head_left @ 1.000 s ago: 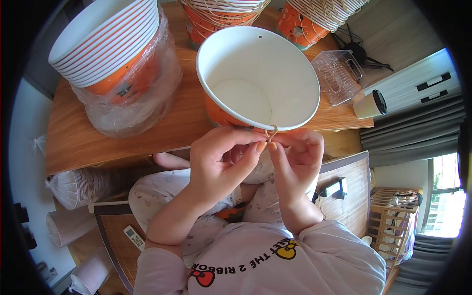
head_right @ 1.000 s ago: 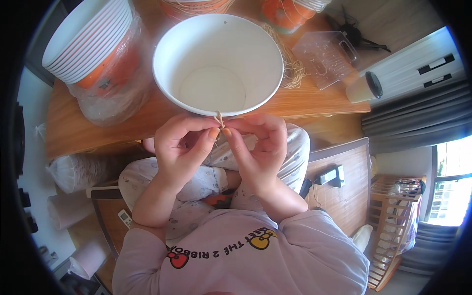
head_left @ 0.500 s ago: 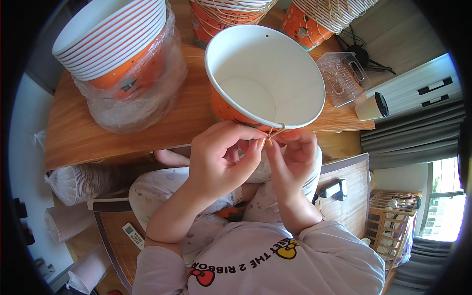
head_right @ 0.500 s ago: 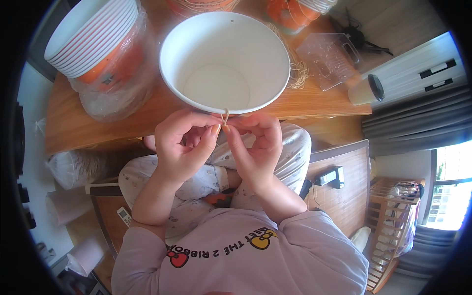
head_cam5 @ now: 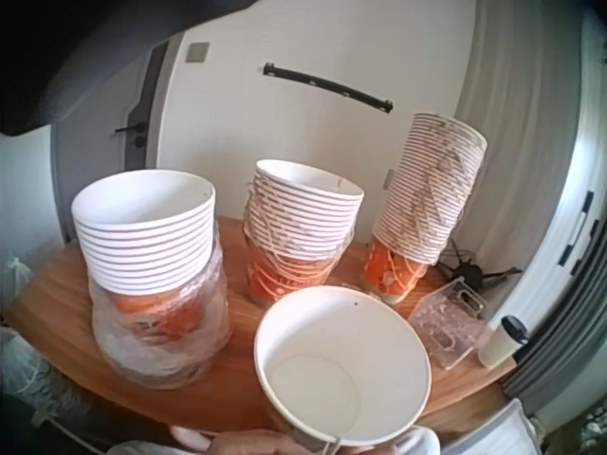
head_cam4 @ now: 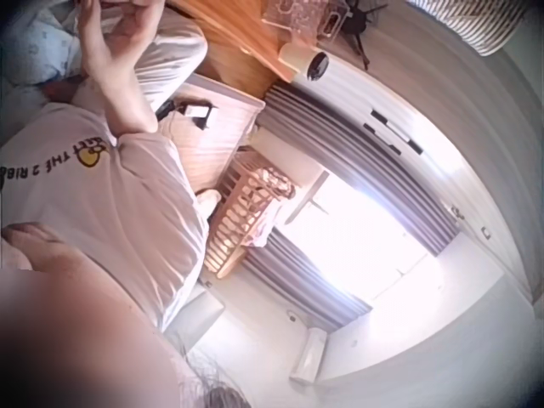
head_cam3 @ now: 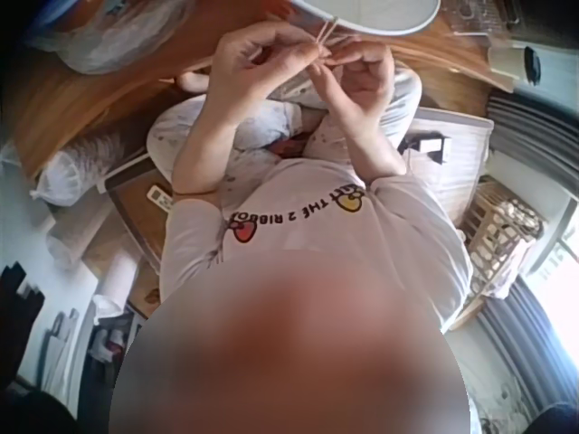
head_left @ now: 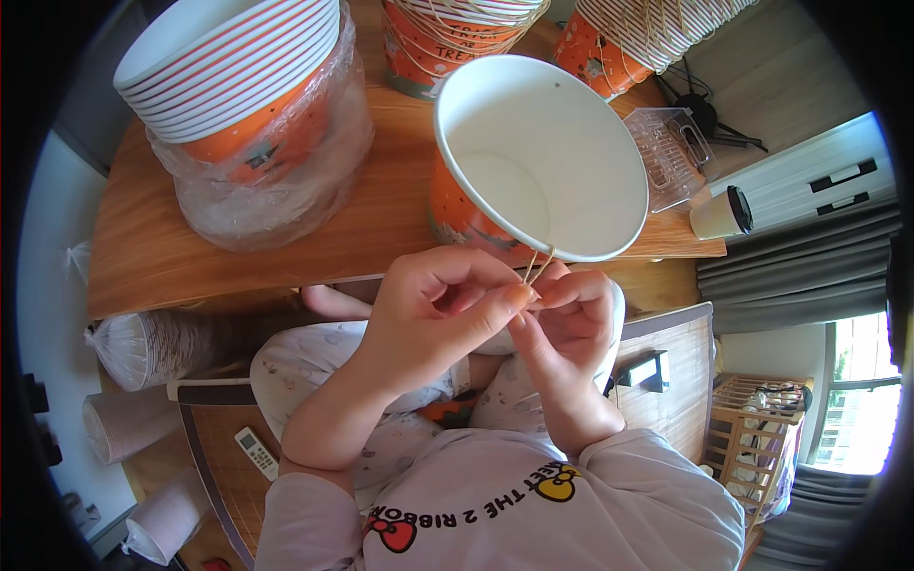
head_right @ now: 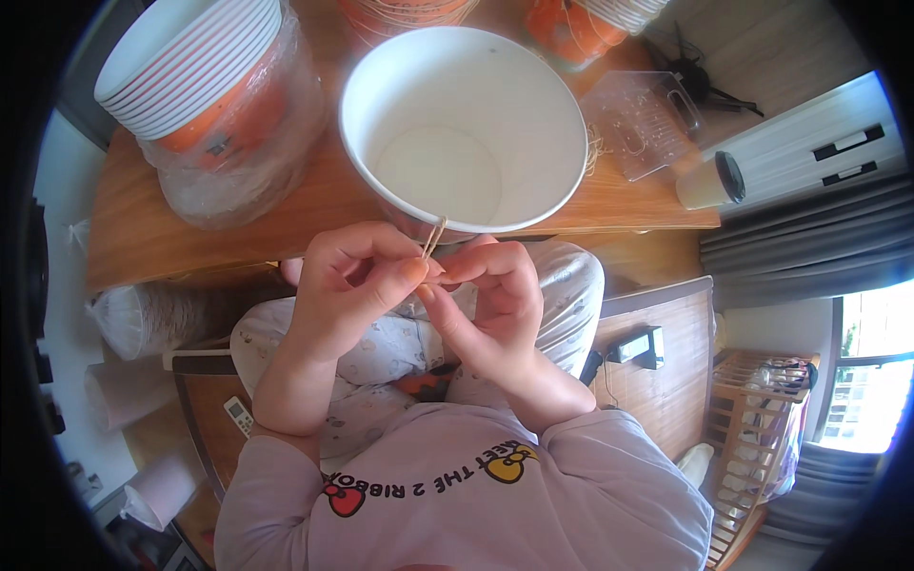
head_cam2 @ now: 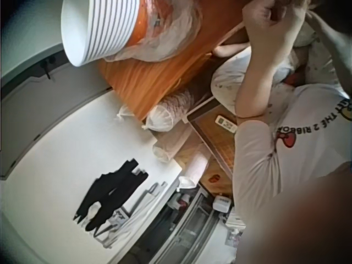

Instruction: Threading and tying string handles onto paper buckets.

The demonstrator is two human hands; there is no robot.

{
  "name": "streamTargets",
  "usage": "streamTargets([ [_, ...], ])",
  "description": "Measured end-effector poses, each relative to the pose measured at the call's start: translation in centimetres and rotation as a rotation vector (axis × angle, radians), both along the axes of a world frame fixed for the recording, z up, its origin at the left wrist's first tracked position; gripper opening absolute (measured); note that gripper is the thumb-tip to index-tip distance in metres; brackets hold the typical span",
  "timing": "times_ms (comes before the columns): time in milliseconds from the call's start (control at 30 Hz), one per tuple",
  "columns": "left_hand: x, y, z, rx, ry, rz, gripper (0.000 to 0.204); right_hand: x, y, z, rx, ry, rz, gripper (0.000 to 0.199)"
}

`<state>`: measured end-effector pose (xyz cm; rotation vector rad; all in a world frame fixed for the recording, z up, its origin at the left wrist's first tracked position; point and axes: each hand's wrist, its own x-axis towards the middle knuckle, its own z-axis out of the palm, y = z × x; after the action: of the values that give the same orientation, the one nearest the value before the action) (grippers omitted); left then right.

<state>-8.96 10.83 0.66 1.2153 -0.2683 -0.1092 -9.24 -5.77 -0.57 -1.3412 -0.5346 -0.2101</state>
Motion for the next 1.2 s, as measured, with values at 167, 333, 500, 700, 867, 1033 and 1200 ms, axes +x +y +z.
streamTargets([
  [167,0.3,0.1,-0.3,-0.236,0.076,-0.101,0.013,0.2,-0.2,-0.1,-0.037,-0.055,0.022,0.032],
  [333,0.4,-0.1,-0.2,-0.229,0.1,-0.073,0.015,0.4,-0.5,-0.2,-0.097,-0.087,0.011,0.033],
  [500,0.3,0.7,0.0,-0.181,0.149,-0.082,0.019,0.0,-0.4,-1.1,-0.041,-0.095,-0.063,0.03],
  [700,0.6,2.5,-0.1,-0.103,0.158,-0.294,0.021,0.0,-1.3,-1.7,-0.245,-0.033,0.074,0.024],
  [867,0.1,1.7,0.3,-0.079,0.091,-0.23,0.019,0.1,-1.1,-1.5,-0.284,-0.134,0.104,0.021],
  [1033,0.6,1.6,0.2,-0.083,0.113,-0.277,0.02,0.2,-1.3,-1.3,-0.322,-0.201,0.124,0.014],
  [1200,0.5,1.2,-0.2,-0.131,0.147,-0.226,0.021,0.4,-0.9,-0.6,-0.471,-0.375,0.105,0.012],
])
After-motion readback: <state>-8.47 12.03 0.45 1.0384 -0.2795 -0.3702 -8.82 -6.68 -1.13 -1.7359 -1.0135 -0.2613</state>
